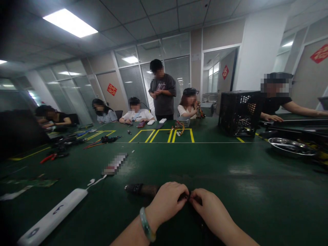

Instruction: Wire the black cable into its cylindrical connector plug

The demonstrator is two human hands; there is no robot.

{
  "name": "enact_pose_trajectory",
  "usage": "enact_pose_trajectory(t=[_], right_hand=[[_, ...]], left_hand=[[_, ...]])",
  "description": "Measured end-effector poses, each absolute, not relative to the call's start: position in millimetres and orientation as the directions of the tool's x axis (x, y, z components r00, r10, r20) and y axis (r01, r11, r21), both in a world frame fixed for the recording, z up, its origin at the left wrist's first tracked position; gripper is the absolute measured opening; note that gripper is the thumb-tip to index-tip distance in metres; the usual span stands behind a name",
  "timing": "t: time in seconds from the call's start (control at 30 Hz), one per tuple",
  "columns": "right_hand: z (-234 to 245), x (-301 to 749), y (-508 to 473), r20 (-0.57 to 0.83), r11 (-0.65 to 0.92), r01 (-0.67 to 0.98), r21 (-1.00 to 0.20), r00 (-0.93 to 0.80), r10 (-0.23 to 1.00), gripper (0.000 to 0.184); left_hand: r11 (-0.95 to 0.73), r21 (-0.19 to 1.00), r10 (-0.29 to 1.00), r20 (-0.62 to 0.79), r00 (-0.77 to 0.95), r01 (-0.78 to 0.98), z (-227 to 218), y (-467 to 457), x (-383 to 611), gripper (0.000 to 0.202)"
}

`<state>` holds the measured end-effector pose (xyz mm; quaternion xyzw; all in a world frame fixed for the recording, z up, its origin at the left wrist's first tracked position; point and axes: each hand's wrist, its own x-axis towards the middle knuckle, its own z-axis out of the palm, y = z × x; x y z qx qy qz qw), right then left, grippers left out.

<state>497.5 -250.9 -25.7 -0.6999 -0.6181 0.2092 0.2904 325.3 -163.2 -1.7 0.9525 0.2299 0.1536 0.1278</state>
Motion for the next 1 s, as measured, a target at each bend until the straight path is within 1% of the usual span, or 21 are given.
enact_pose_trajectory(t=[0.07, 0.23, 0.43, 0.77, 1.0], right_hand=[[-24, 497, -251, 0.056, -0.074, 0.743, -0.666, 0.148, 0.987, 0.015], [-21, 496, -251, 0.057, -0.072, 0.745, -0.663, 0.146, 0.988, 0.015], [-23, 497, -252, 0.053, -0.066, 0.739, -0.670, 0.137, 0.989, 0.016], [-22, 497, -252, 0.074, -0.063, 0.759, -0.649, 0.146, 0.987, 0.016], [-16, 494, -254, 0.060, -0.084, 0.769, -0.634, 0.157, 0.986, 0.017]], left_hand=[[-0.852, 0.315, 0.493, 0.218, 0.842, 0.418, -1, -164, 326, 0.012], [-0.843, 0.320, 0.504, 0.190, 0.843, 0.432, -1, -163, 326, 0.009], [-0.846, 0.324, 0.493, 0.173, 0.852, 0.424, 2, -163, 324, 0.017], [-0.849, 0.350, 0.479, 0.193, 0.856, 0.396, 0, -162, 324, 0.011], [-0.851, 0.329, 0.483, 0.189, 0.855, 0.408, 1, -163, 326, 0.009]])
